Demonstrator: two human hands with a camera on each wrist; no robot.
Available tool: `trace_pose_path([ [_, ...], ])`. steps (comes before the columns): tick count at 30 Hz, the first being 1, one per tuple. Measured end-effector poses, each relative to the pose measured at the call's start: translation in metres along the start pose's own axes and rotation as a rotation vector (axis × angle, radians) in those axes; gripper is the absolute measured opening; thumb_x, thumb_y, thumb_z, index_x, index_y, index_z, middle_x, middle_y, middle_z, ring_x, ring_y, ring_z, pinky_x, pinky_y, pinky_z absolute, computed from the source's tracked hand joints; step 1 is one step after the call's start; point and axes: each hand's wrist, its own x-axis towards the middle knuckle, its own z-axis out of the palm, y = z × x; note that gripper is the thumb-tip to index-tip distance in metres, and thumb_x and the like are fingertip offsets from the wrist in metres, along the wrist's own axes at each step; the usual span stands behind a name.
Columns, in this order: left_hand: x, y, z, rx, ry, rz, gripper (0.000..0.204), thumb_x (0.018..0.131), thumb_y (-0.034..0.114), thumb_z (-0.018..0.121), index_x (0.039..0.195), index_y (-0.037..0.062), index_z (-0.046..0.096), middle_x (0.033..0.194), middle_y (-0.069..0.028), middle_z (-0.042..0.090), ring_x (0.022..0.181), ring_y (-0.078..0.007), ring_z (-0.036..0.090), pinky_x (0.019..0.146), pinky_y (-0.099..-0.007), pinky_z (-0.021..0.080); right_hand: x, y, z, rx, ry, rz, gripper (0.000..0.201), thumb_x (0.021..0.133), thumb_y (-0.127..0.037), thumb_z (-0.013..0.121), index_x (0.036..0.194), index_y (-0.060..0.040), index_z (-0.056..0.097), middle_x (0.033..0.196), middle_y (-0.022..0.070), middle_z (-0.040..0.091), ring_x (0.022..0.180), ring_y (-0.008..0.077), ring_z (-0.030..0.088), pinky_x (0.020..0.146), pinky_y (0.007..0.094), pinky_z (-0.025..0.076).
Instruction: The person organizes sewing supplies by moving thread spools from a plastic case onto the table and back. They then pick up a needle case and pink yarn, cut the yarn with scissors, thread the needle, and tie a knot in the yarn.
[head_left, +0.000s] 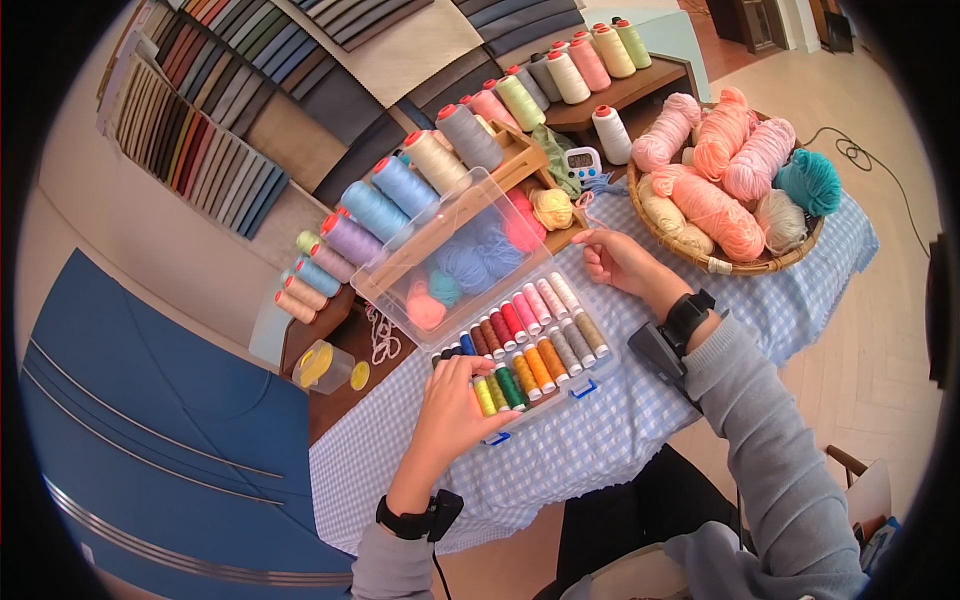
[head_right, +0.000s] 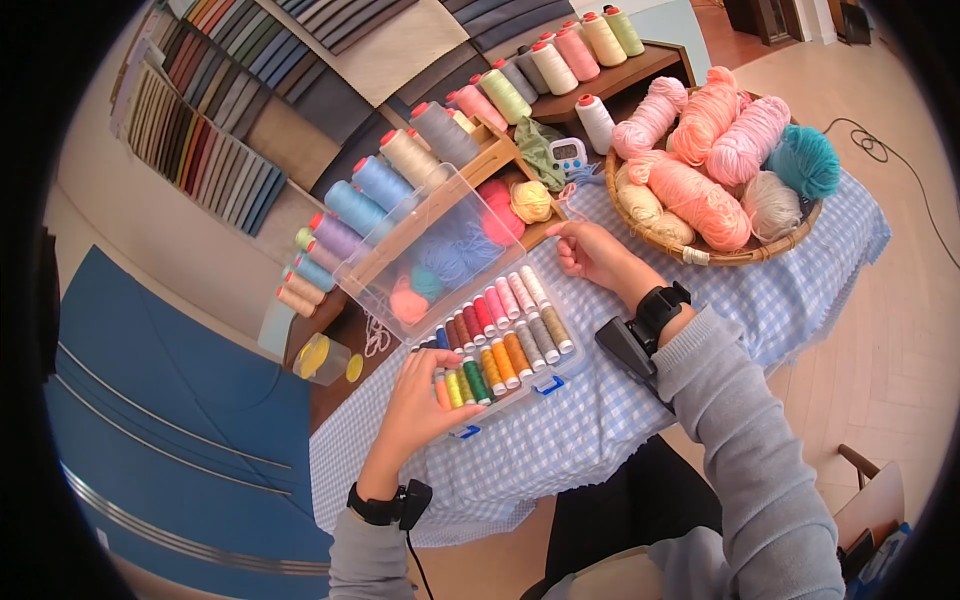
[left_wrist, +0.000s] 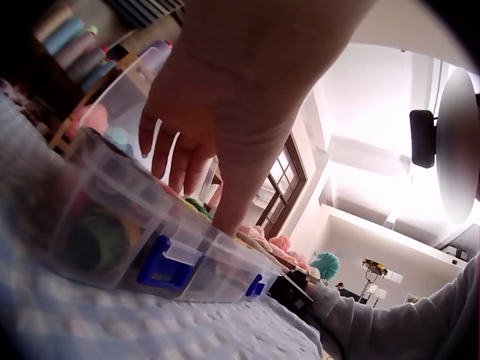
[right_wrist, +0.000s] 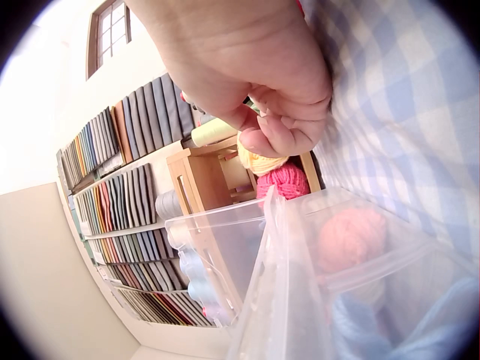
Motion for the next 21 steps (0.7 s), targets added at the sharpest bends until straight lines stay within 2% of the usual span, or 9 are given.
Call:
trace_pose_path([
  [7,0.001,-0.002,0.000,-0.009,-0.011,0.009,0.057,0.056,0.023,0.080,0.102,0.0048,0.050,0.097,-0.0090,0.053,0.094,-0.0249,0.050,0.083,-0.0341,0.039,0.000,0.000,-0.001,-0.008,-0.016,-0.003,0.015,0.088,-0.012,0.040,0.097,-0.0041,0.048,0.056,0.0007,0.042,0.047,0.0108,0.038,0.041,0.0230,0.027],
  [12,-0.002,-0.008,-0.006,-0.239,0.011,-0.068,0.055,0.057,0.020,0.079,0.101,0.0051,0.050,0.102,-0.0082,0.052,0.097,-0.0209,0.050,0.084,-0.0314,0.040,-0.001,-0.001,0.001,-0.007,-0.009,0.000,0.015,0.088,-0.012,0.040,0.097,-0.0042,0.048,0.057,0.0007,0.042,0.048,0.0109,0.038,0.041,0.0230,0.028],
  [15,-0.006,-0.011,-0.018,-0.292,0.044,-0.080,0.058,0.056,0.022,0.080,0.102,0.0043,0.048,0.102,-0.0104,0.050,0.100,-0.0249,0.048,0.088,-0.0339,0.038,-0.001,-0.001,0.001,-0.015,-0.001,0.003,0.014,0.088,-0.012,0.040,0.096,-0.0043,0.048,0.057,0.0007,0.042,0.048,0.0110,0.038,0.042,0.0230,0.028],
  [19,-0.016,-0.020,-0.034,-0.190,0.062,-0.065,0.058,0.055,0.023,0.080,0.100,0.0046,0.048,0.102,-0.0103,0.050,0.100,-0.0257,0.048,0.088,-0.0340,0.038,-0.002,-0.002,0.001,-0.022,-0.001,0.005,0.015,0.088,-0.012,0.039,0.096,-0.0045,0.048,0.057,0.0007,0.042,0.048,0.0111,0.038,0.042,0.0231,0.029],
  [21,-0.021,-0.023,-0.040,-0.025,0.024,-0.051,0.057,0.054,0.025,0.080,0.098,0.0051,0.049,0.100,-0.0102,0.050,0.100,-0.0268,0.048,0.088,-0.0347,0.037,-0.001,-0.001,0.000,-0.025,-0.006,0.005,0.015,0.088,-0.013,0.039,0.096,-0.0045,0.048,0.057,0.0006,0.042,0.048,0.0112,0.038,0.043,0.0232,0.029],
])
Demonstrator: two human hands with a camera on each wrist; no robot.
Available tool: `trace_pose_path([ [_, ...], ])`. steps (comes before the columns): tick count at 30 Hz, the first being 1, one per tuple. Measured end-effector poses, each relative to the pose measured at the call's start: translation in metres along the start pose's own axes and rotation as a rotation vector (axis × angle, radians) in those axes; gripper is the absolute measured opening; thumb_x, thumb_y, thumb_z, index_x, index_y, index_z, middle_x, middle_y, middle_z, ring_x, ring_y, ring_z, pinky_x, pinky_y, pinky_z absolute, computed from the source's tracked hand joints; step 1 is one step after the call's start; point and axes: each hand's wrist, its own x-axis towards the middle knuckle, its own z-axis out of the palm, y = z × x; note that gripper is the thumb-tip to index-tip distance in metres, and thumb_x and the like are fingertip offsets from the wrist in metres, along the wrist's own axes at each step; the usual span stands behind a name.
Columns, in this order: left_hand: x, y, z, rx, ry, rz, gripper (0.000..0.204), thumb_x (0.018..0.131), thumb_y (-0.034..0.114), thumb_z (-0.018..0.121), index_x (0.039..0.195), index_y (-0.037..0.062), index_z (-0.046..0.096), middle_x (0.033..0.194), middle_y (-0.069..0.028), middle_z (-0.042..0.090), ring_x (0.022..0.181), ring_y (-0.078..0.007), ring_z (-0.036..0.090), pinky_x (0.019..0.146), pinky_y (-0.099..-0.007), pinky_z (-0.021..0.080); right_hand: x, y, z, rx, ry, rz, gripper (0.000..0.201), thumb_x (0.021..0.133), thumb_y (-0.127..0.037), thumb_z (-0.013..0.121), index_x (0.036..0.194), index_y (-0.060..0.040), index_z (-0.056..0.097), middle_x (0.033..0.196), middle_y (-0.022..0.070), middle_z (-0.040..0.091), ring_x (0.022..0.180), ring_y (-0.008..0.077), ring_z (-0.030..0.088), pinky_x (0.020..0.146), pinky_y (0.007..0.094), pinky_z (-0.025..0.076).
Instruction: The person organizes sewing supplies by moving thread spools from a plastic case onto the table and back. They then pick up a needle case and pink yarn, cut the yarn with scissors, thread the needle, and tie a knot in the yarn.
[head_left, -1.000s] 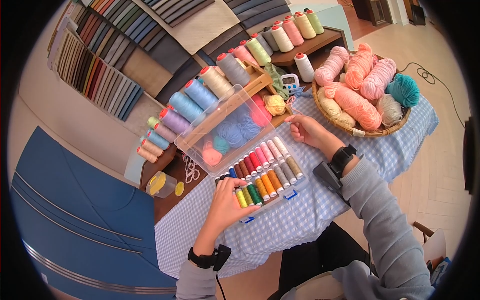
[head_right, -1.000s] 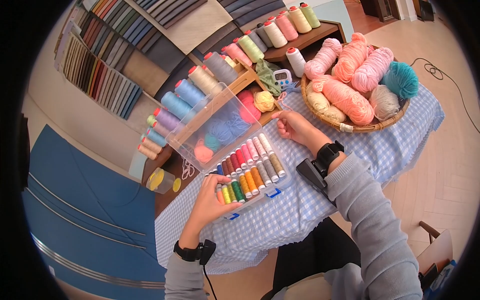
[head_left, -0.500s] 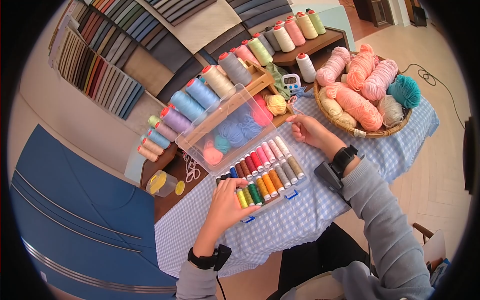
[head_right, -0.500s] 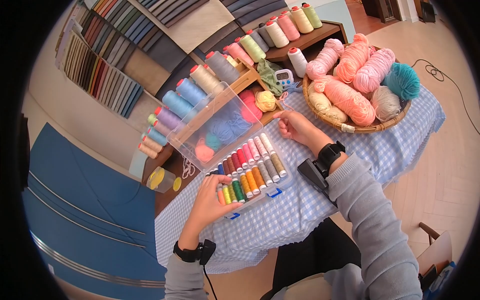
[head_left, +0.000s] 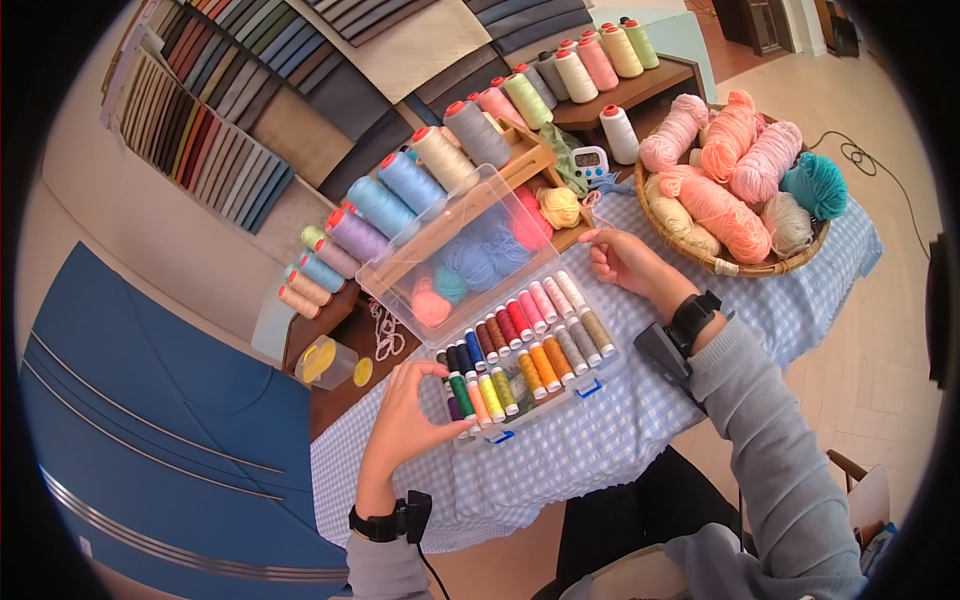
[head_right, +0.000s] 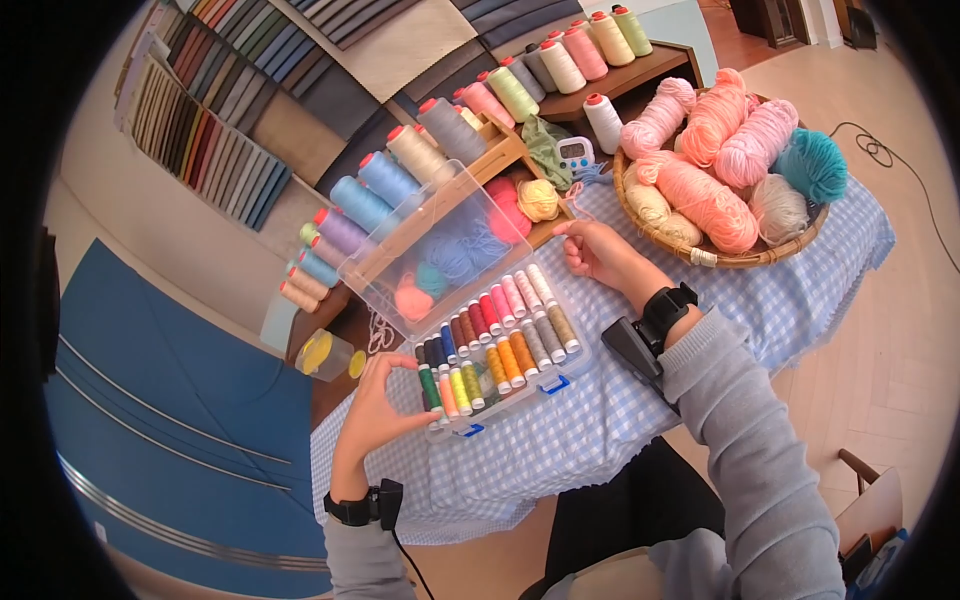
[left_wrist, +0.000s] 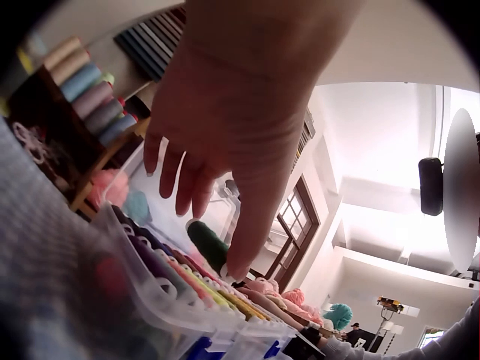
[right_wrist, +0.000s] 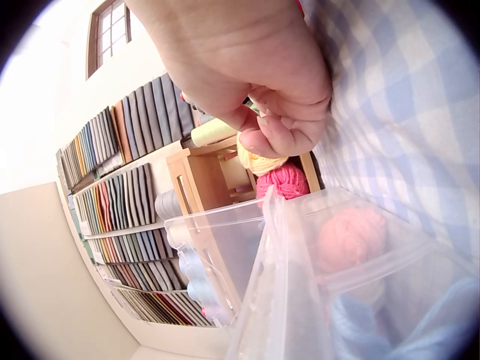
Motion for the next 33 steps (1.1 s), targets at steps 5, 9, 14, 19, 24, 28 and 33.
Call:
trace_pose_path([
  [5,-0.010,-0.011,-0.001,0.027,-0.101,-0.033,0.058,0.053,0.029,0.080,0.097,0.0054,0.050,0.097,-0.0104,0.050,0.098,-0.0279,0.048,0.087,-0.0356,0.036,0.000,0.001,0.001,0.003,0.010,0.004,0.014,0.089,-0.016,0.042,0.094,-0.0061,0.051,0.057,-0.0011,0.041,0.047,0.0093,0.038,0.042,0.0214,0.030],
  [9,-0.010,-0.010,0.001,-0.002,-0.109,-0.029,0.057,0.053,0.030,0.079,0.096,0.0054,0.050,0.095,-0.0107,0.051,0.096,-0.0284,0.048,0.085,-0.0357,0.037,-0.001,0.001,0.001,0.001,0.010,-0.001,0.015,0.089,-0.016,0.042,0.094,-0.0060,0.051,0.057,-0.0011,0.041,0.047,0.0093,0.038,0.042,0.0213,0.030],
  [14,-0.006,-0.003,-0.003,-0.018,-0.096,-0.035,0.056,0.054,0.029,0.079,0.096,0.0048,0.050,0.094,-0.0106,0.051,0.094,-0.0284,0.049,0.083,-0.0352,0.038,-0.001,0.000,0.001,-0.003,0.023,0.008,0.015,0.089,-0.016,0.042,0.095,-0.0059,0.051,0.057,-0.0011,0.041,0.047,0.0094,0.038,0.042,0.0212,0.030],
  [19,-0.006,-0.007,-0.009,0.017,-0.094,-0.046,0.056,0.054,0.029,0.079,0.095,0.0043,0.050,0.093,-0.0113,0.051,0.093,-0.0279,0.050,0.082,-0.0345,0.039,0.000,0.000,-0.001,0.012,-0.020,0.003,0.014,0.088,-0.012,0.040,0.096,-0.0047,0.048,0.057,0.0010,0.043,0.048,0.0114,0.038,0.042,0.0233,0.029],
  [24,-0.006,-0.009,-0.005,0.055,-0.165,-0.065,0.057,0.052,0.030,0.079,0.095,0.0035,0.050,0.092,-0.0116,0.052,0.092,-0.0279,0.050,0.081,-0.0339,0.040,0.001,0.000,0.001,0.010,0.003,0.001,0.014,0.088,-0.012,0.040,0.096,-0.0044,0.048,0.057,0.0009,0.042,0.048,0.0113,0.038,0.041,0.0234,0.028],
  [28,-0.004,-0.007,-0.005,0.084,-0.159,-0.048,0.057,0.053,0.030,0.079,0.094,0.0030,0.051,0.092,-0.0114,0.052,0.091,-0.0278,0.051,0.081,-0.0339,0.040,0.001,0.001,-0.001,0.008,-0.010,-0.004,0.014,0.088,-0.012,0.040,0.096,-0.0045,0.049,0.057,0.0008,0.042,0.048,0.0113,0.038,0.042,0.0233,0.028],
  [33,0.008,0.018,-0.002,-0.035,-0.047,0.014,0.055,0.056,0.029,0.078,0.095,0.0026,0.050,0.094,-0.0120,0.051,0.092,-0.0279,0.050,0.081,-0.0349,0.040,0.000,0.001,0.000,-0.005,-0.008,0.000,0.015,0.090,-0.016,0.041,0.095,-0.0063,0.051,0.058,-0.0011,0.041,0.047,0.0093,0.038,0.042,0.0217,0.030],
])
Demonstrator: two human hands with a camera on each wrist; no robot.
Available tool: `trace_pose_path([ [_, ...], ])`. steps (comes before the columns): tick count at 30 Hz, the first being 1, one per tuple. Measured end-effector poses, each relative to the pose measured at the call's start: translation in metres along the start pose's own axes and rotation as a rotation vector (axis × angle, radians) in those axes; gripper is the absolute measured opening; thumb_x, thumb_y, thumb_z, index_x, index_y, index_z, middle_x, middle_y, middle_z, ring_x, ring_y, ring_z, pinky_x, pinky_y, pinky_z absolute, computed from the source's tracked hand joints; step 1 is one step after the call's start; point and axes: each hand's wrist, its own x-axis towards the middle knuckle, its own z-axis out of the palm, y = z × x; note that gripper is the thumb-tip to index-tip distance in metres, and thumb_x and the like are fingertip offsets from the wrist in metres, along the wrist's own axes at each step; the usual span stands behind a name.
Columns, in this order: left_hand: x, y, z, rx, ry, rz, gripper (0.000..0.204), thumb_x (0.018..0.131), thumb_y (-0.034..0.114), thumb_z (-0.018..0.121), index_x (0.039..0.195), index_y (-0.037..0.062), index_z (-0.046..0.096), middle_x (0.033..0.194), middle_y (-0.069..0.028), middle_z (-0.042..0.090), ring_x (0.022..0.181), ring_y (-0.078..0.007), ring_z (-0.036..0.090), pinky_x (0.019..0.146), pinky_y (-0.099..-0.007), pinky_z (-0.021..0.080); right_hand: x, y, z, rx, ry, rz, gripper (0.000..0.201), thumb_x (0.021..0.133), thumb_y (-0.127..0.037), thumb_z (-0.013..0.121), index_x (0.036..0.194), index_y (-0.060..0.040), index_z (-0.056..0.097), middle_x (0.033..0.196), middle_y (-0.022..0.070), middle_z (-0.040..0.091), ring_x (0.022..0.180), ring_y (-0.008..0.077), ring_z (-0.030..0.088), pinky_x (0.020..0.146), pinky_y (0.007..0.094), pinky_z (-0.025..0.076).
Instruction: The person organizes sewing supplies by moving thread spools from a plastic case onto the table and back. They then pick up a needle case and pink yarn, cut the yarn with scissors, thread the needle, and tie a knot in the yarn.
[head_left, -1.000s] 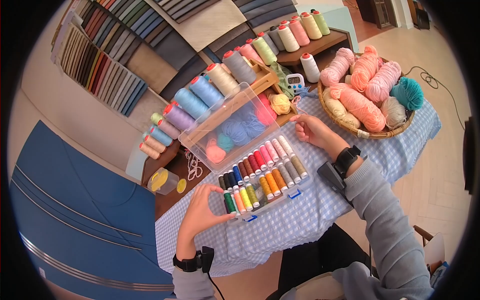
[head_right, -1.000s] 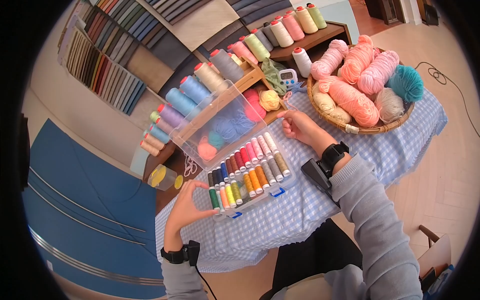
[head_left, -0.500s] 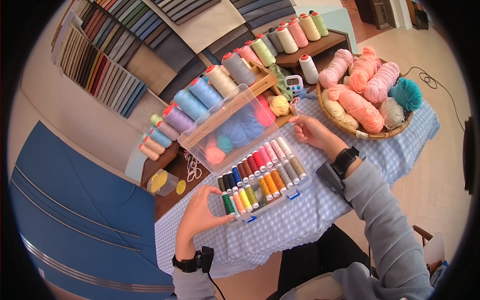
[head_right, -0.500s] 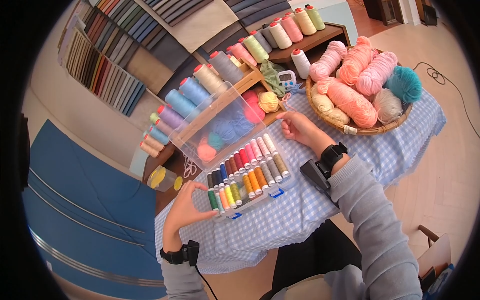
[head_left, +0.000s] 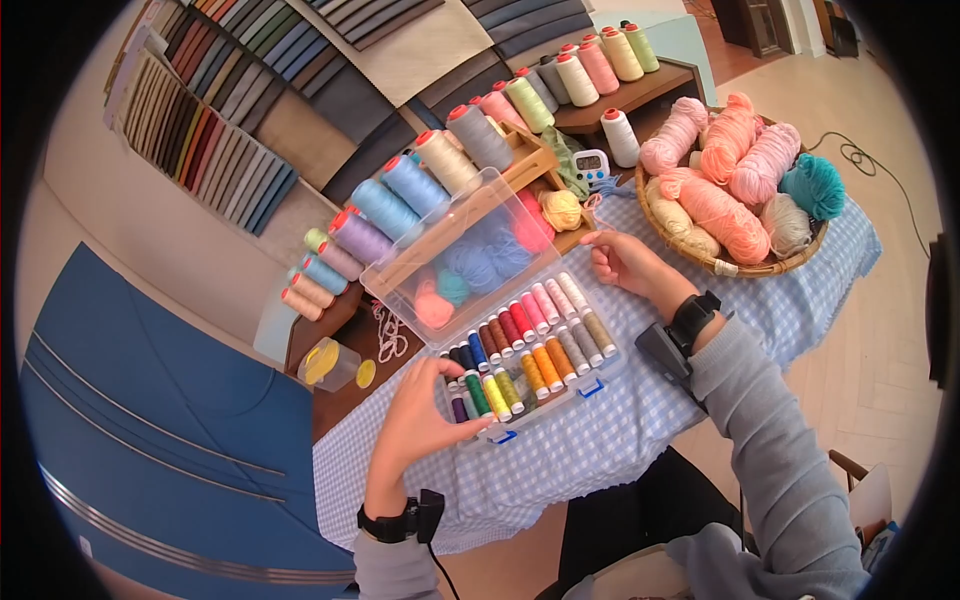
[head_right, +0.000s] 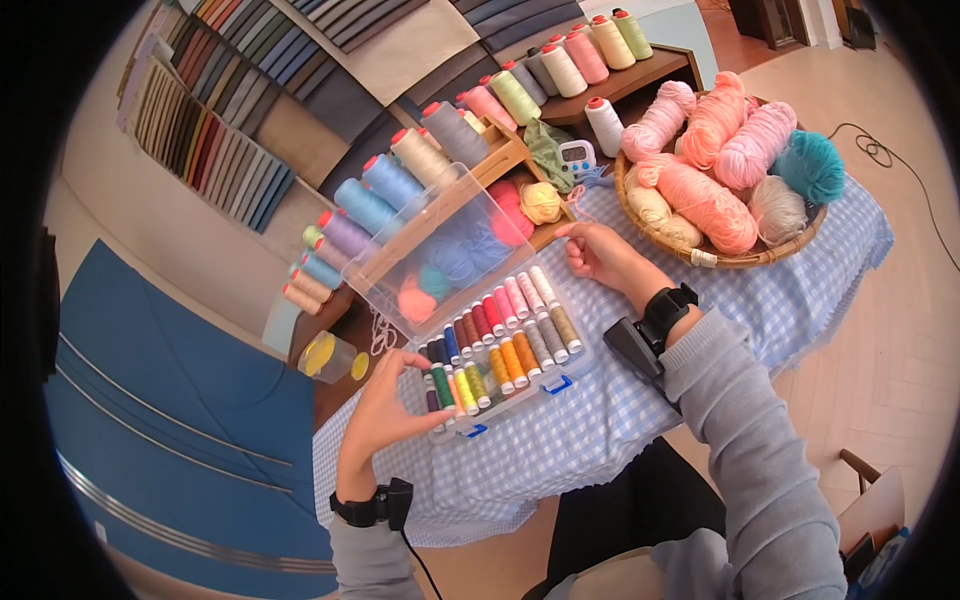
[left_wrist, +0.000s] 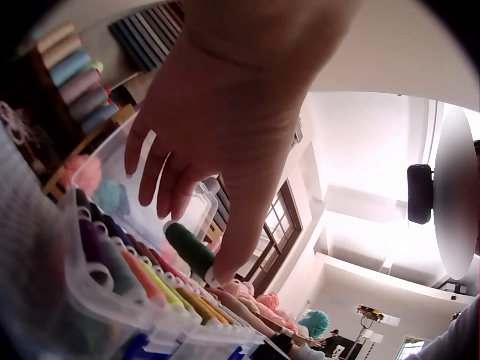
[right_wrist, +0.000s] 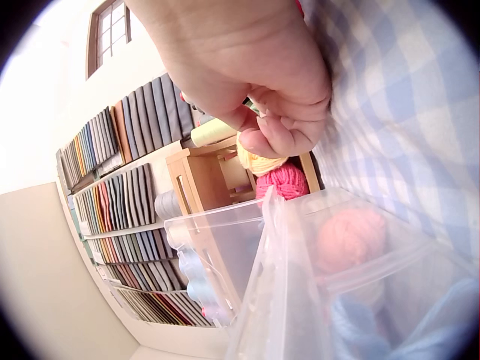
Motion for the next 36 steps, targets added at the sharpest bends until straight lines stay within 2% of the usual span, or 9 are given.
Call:
trace_pose_path([
  [7,0.017,-0.001,0.055,-0.103,0.040,0.033,0.059,0.059,0.027,0.079,0.101,0.0042,0.045,0.115,-0.0152,0.040,0.111,-0.0296,0.041,0.094,-0.0377,0.035,0.000,-0.002,0.001,0.016,0.029,0.011,0.014,0.088,-0.013,0.039,0.096,-0.0047,0.048,0.057,0.0013,0.042,0.048,0.0116,0.039,0.042,0.0235,0.030],
  [17,0.007,-0.016,0.047,-0.064,0.058,-0.005,0.075,0.060,0.033,0.079,0.115,0.0035,0.036,0.130,-0.0236,0.027,0.123,-0.0366,0.029,0.100,-0.0431,0.028,0.000,-0.002,0.002,-0.009,0.042,0.020,0.014,0.088,-0.013,0.039,0.097,-0.0049,0.048,0.057,0.0010,0.042,0.048,0.0114,0.039,0.042,0.0231,0.030],
  [20,0.002,-0.024,0.047,0.007,0.130,-0.026,0.083,0.062,0.034,0.077,0.124,0.0018,0.033,0.133,-0.0277,0.023,0.126,-0.0408,0.025,0.102,-0.0433,0.024,-0.001,-0.003,0.002,-0.017,0.031,0.014,0.014,0.088,-0.013,0.040,0.097,-0.0049,0.048,0.057,0.0011,0.042,0.048,0.0112,0.038,0.042,0.0228,0.030],
  [22,0.001,-0.037,0.052,0.054,0.457,-0.148,0.081,0.073,0.030,0.069,0.134,0.0030,0.023,0.137,-0.0296,0.015,0.130,-0.0399,0.017,0.105,-0.0427,0.018,-0.001,-0.002,0.000,0.002,0.004,0.007,0.014,0.088,-0.013,0.040,0.097,-0.0049,0.048,0.058,0.0014,0.042,0.048,0.0111,0.039,0.042,0.0228,0.030],
  [23,0.001,-0.046,0.051,0.054,0.461,-0.151,0.081,0.073,0.030,0.069,0.134,0.0030,0.023,0.137,-0.0296,0.015,0.130,-0.0399,0.017,0.105,-0.0427,0.018,-0.001,-0.003,0.000,-0.001,0.000,0.008,0.014,0.088,-0.013,0.040,0.097,-0.0049,0.048,0.058,0.0014,0.042,0.048,0.0111,0.039,0.042,0.0228,0.030],
  [26,-0.003,-0.070,0.045,-0.117,0.589,-0.281,0.073,0.085,0.034,0.055,0.138,0.0056,0.015,0.140,-0.0278,0.009,0.133,-0.0358,0.011,0.106,-0.0418,0.013,0.000,-0.002,-0.001,-0.003,0.010,0.021,0.015,0.088,-0.014,0.040,0.097,-0.0047,0.048,0.058,0.0016,0.042,0.048,0.0112,0.039,0.042,0.0229,0.030],
  [28,-0.004,-0.080,0.041,-0.840,0.433,-0.529,0.073,0.088,0.049,0.043,0.140,0.0092,0.011,0.145,-0.0170,0.004,0.135,-0.0292,0.007,0.106,-0.0446,0.010,0.002,-0.001,-0.003,0.002,0.004,0.018,0.014,0.088,-0.014,0.041,0.096,-0.0053,0.049,0.058,0.0014,0.043,0.048,0.0112,0.039,0.041,0.0227,0.029],
  [31,-0.001,-0.110,0.054,-1.048,0.405,-0.495,0.068,0.089,0.053,0.034,0.140,0.0111,0.015,0.146,-0.0124,0.010,0.135,-0.0256,0.010,0.105,-0.0462,0.011,-0.001,-0.003,0.000,-0.007,0.018,0.021,0.015,0.089,-0.015,0.040,0.096,-0.0060,0.050,0.058,0.0010,0.043,0.048,0.0111,0.038,0.041,0.0226,0.029],
  [36,0.014,-0.101,0.059,-1.345,0.354,-0.355,0.064,0.091,0.052,0.029,0.139,0.0112,0.020,0.143,-0.0097,0.023,0.131,-0.0216,0.022,0.104,-0.0442,0.013,-0.005,-0.005,0.009,-0.091,-0.006,0.015,0.020,0.090,-0.017,0.038,0.101,-0.0060,0.051,0.056,0.0000,0.041,0.046,0.0105,0.037,0.041,0.0224,0.028],
])
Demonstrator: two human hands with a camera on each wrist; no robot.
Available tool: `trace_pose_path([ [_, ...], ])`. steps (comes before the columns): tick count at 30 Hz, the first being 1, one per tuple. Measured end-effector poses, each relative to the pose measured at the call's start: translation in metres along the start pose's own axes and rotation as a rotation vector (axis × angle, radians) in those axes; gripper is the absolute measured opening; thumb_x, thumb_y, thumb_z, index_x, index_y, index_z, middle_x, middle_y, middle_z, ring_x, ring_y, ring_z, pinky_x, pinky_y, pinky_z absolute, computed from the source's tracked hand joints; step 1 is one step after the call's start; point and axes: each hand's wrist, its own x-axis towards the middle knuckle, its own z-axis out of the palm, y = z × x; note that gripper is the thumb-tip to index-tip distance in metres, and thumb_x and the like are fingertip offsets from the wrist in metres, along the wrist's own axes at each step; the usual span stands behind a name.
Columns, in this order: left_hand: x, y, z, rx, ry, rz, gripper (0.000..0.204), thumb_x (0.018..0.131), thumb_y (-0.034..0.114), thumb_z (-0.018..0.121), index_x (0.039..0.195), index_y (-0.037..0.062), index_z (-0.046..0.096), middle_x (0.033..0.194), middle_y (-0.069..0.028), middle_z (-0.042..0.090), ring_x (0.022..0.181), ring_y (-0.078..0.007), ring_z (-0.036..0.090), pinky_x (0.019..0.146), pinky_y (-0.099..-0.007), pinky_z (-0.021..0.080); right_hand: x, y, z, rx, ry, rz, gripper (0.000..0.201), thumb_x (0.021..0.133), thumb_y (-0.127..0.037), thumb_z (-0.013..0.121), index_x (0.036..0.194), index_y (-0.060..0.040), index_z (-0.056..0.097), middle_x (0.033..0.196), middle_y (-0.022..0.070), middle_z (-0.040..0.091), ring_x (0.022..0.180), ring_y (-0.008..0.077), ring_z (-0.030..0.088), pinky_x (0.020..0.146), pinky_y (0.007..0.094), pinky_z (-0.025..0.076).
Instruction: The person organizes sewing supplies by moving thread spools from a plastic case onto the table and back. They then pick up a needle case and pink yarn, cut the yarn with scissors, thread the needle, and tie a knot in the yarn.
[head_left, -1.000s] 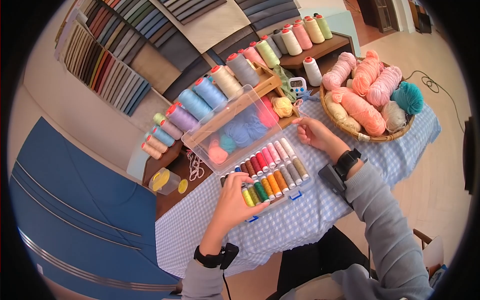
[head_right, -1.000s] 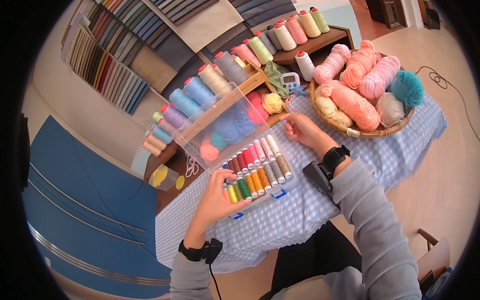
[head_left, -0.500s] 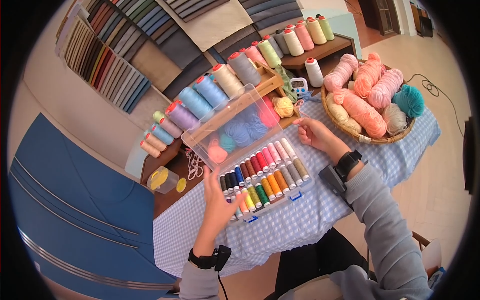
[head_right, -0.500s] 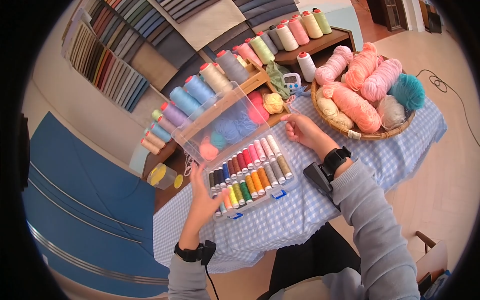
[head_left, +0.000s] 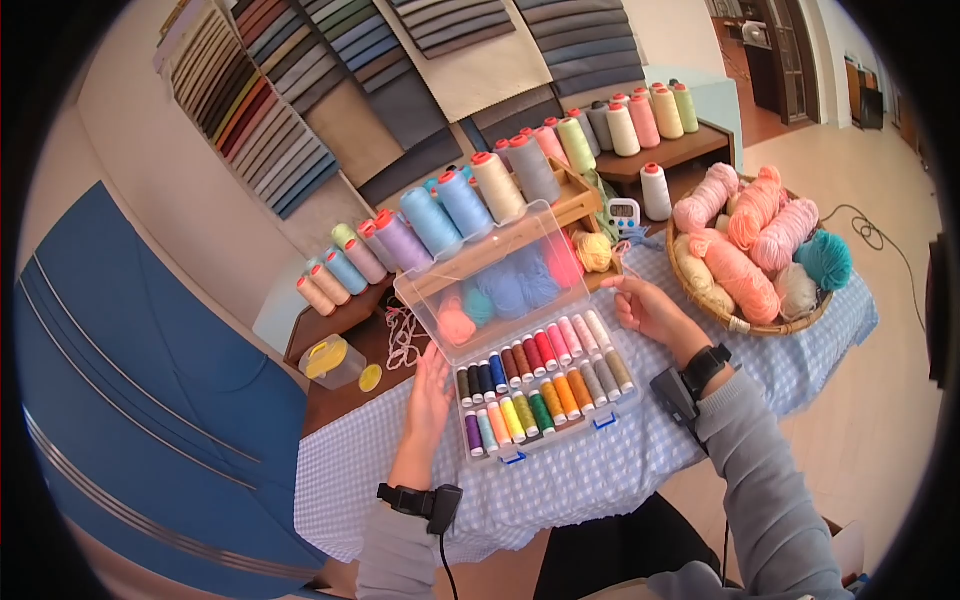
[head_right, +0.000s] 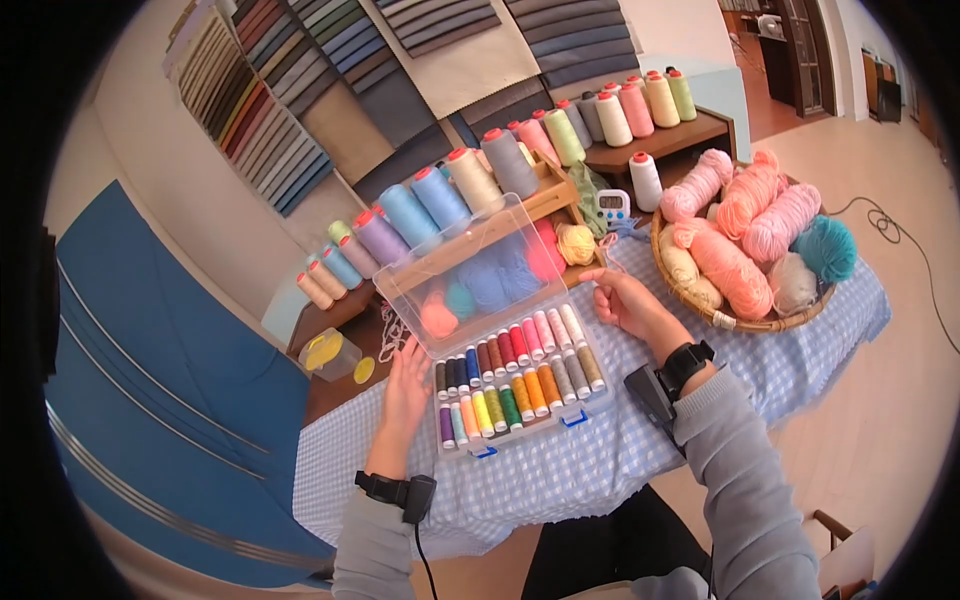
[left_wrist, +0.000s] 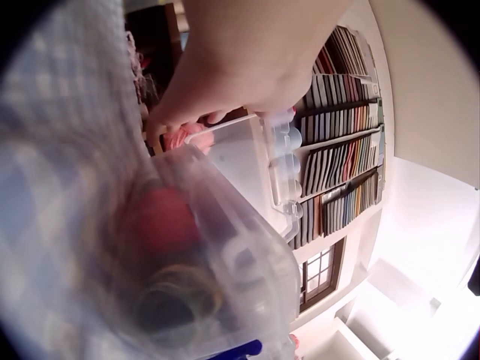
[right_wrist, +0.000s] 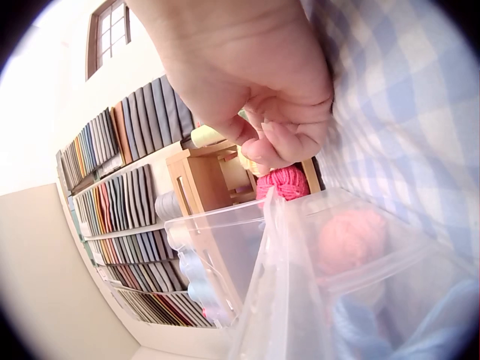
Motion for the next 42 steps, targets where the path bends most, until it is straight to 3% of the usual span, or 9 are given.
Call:
trace_pose_path([
  [6,0.004,-0.004,0.000,-0.088,-0.010,0.020,0.063,0.091,0.053,0.027,0.139,0.0136,0.020,0.141,-0.0087,0.027,0.128,-0.0220,0.025,0.103,-0.0450,0.014,-0.005,-0.005,0.007,-0.174,-0.182,-0.007,0.031,0.092,-0.022,0.037,0.115,-0.0055,0.049,0.049,-0.0029,0.031,0.043,0.0073,0.033,0.041,0.0202,0.028],
  [13,-0.016,-0.009,-0.001,-0.146,-0.002,-0.093,0.064,0.091,0.052,0.031,0.140,0.0150,0.015,0.141,-0.0096,0.025,0.128,-0.0232,0.025,0.103,-0.0444,0.019,-0.012,-0.008,0.025,-0.345,-0.163,-0.028,0.034,0.092,-0.025,0.041,0.121,-0.0093,0.044,0.052,-0.0005,0.042,0.042,0.0070,0.037,0.041,0.0181,0.030],
  [20,-0.015,-0.004,-0.002,-0.224,0.013,-0.095,0.068,0.089,0.054,0.032,0.140,0.0137,0.014,0.139,-0.0123,0.026,0.126,-0.0235,0.026,0.102,-0.0441,0.021,-0.012,-0.008,0.024,-0.394,-0.184,-0.038,0.027,0.093,-0.024,0.039,0.116,-0.0123,0.046,0.053,-0.0004,0.043,0.041,0.0060,0.035,0.039,0.0170,0.026],
  [28,-0.016,-0.001,-0.024,-0.097,0.062,-0.178,0.073,0.085,0.064,0.030,0.132,0.0093,0.035,0.142,-0.0141,0.017,0.131,-0.0240,0.016,0.100,-0.0511,0.018,-0.004,-0.004,0.005,-0.288,-0.094,-0.131,0.022,0.093,-0.027,0.039,0.102,-0.0097,0.049,0.049,-0.0029,0.036,0.038,0.0052,0.026,0.036,0.0190,0.018],
  [30,-0.027,0.003,-0.016,-0.061,0.156,-0.239,0.073,0.085,0.064,0.029,0.129,0.0068,0.039,0.139,-0.0145,0.025,0.129,-0.0233,0.022,0.100,-0.0478,0.021,-0.004,-0.004,0.004,-0.264,-0.069,-0.126,0.023,0.093,-0.027,0.038,0.101,-0.0092,0.050,0.049,-0.0033,0.035,0.037,0.0052,0.025,0.036,0.0194,0.018],
  [32,-0.043,-0.007,-0.021,0.138,-0.024,-0.272,0.066,0.089,0.058,0.029,0.127,0.0045,0.041,0.131,-0.0148,0.038,0.123,-0.0239,0.033,0.099,-0.0395,0.028,-0.004,-0.002,0.005,-0.235,-0.045,-0.117,0.023,0.093,-0.027,0.038,0.100,-0.0087,0.051,0.049,-0.0036,0.035,0.037,0.0053,0.025,0.035,0.0199,0.018],
  [35,-0.079,0.005,0.016,0.287,-0.038,-0.206,0.060,0.093,0.050,0.028,0.125,0.0010,0.041,0.123,-0.0139,0.046,0.115,-0.0249,0.042,0.096,-0.0325,0.032,-0.009,0.000,0.019,-0.755,-0.028,-0.090,0.026,0.092,-0.027,0.041,0.104,-0.0068,0.052,0.051,-0.0032,0.040,0.039,0.0044,0.032,0.035,0.0199,0.024],
  [39,-0.087,-0.015,0.021,0.527,-0.069,0.003,0.057,0.094,0.045,0.026,0.124,-0.0019,0.040,0.124,-0.0157,0.045,0.117,-0.0243,0.039,0.098,-0.0330,0.030,-0.004,0.012,0.016,-0.636,0.001,-0.024,0.026,0.092,-0.026,0.041,0.105,-0.0067,0.052,0.058,-0.0025,0.045,0.044,0.0052,0.039,0.038,0.0182,0.028],
  [42,-0.094,-0.011,0.038,0.443,-0.058,0.014,0.057,0.094,0.043,0.031,0.130,-0.0009,0.031,0.131,-0.0141,0.038,0.120,-0.0250,0.036,0.099,-0.0338,0.029,0.004,0.013,-0.002,-0.563,-0.063,-0.012,0.032,0.092,-0.024,0.040,0.115,-0.0040,0.049,0.092,0.0052,0.058,0.074,0.0108,0.057,0.062,0.0216,0.046],
])
